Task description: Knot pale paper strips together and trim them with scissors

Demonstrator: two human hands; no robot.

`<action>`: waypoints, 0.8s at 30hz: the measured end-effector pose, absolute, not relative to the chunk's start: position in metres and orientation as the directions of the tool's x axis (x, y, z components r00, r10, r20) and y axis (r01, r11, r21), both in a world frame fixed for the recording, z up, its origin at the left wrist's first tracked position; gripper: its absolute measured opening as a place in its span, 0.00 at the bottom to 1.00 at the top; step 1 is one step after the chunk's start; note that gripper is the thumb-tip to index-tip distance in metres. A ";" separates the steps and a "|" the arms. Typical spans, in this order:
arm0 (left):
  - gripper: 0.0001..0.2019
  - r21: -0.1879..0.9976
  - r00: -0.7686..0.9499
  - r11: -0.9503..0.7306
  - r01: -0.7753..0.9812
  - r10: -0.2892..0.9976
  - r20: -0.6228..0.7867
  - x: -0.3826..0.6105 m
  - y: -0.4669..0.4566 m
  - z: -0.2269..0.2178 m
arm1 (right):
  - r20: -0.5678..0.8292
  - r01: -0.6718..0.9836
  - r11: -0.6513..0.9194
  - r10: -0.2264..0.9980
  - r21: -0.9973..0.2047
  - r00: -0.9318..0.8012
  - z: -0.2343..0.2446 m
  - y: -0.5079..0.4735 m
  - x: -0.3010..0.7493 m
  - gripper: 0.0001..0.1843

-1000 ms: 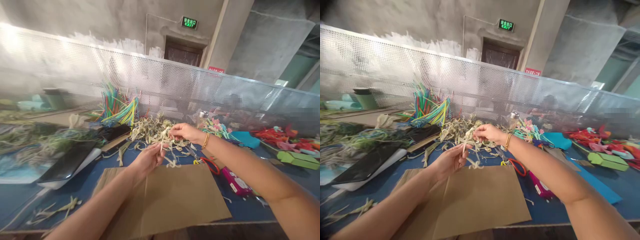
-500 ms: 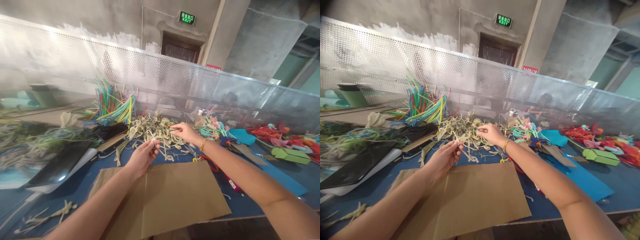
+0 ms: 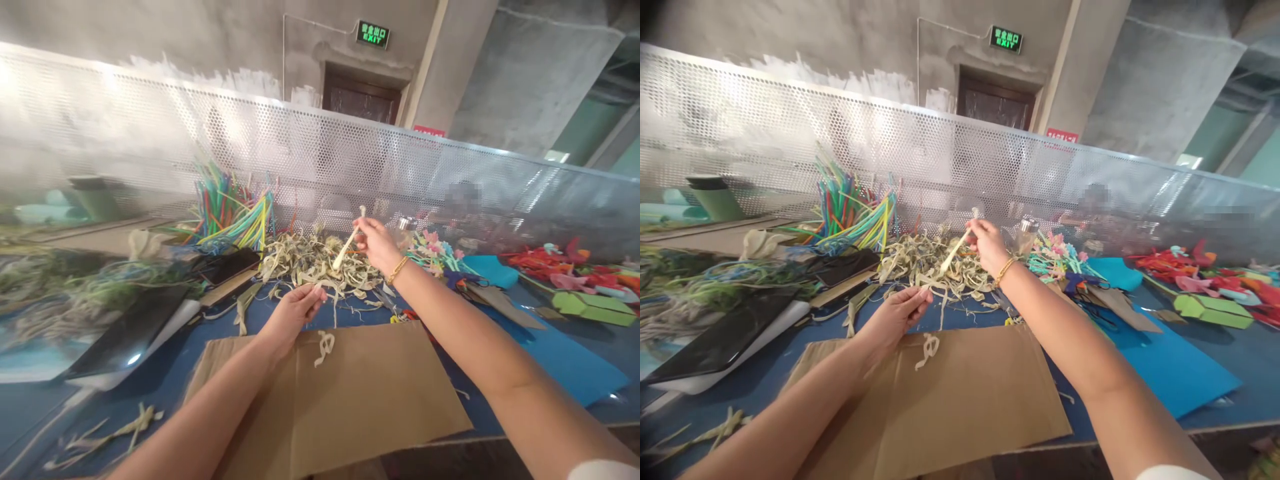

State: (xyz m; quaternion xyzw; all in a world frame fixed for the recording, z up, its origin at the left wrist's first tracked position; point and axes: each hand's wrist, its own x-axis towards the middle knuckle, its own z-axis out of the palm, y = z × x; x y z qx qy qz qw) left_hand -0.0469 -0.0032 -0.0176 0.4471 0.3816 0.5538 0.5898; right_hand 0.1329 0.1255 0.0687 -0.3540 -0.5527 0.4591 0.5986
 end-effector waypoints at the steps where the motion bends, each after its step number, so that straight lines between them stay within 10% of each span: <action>1: 0.13 0.940 0.077 -0.014 -0.341 0.996 0.042 -0.047 -0.002 -0.018 | 0.308 -0.214 0.300 0.951 -0.930 -0.003 0.072 0.128 0.141 0.08; 12: 0.12 0.799 0.037 0.074 -0.597 0.997 -0.065 -0.055 0.002 -0.009 | 0.098 0.029 0.124 0.888 -0.992 -0.450 0.048 0.078 0.116 0.07; 24: 0.13 0.921 0.045 0.043 -0.387 0.999 -0.027 -0.044 -0.008 -0.004 | 0.136 -0.075 0.118 0.930 -0.990 -0.342 0.048 0.106 0.118 0.05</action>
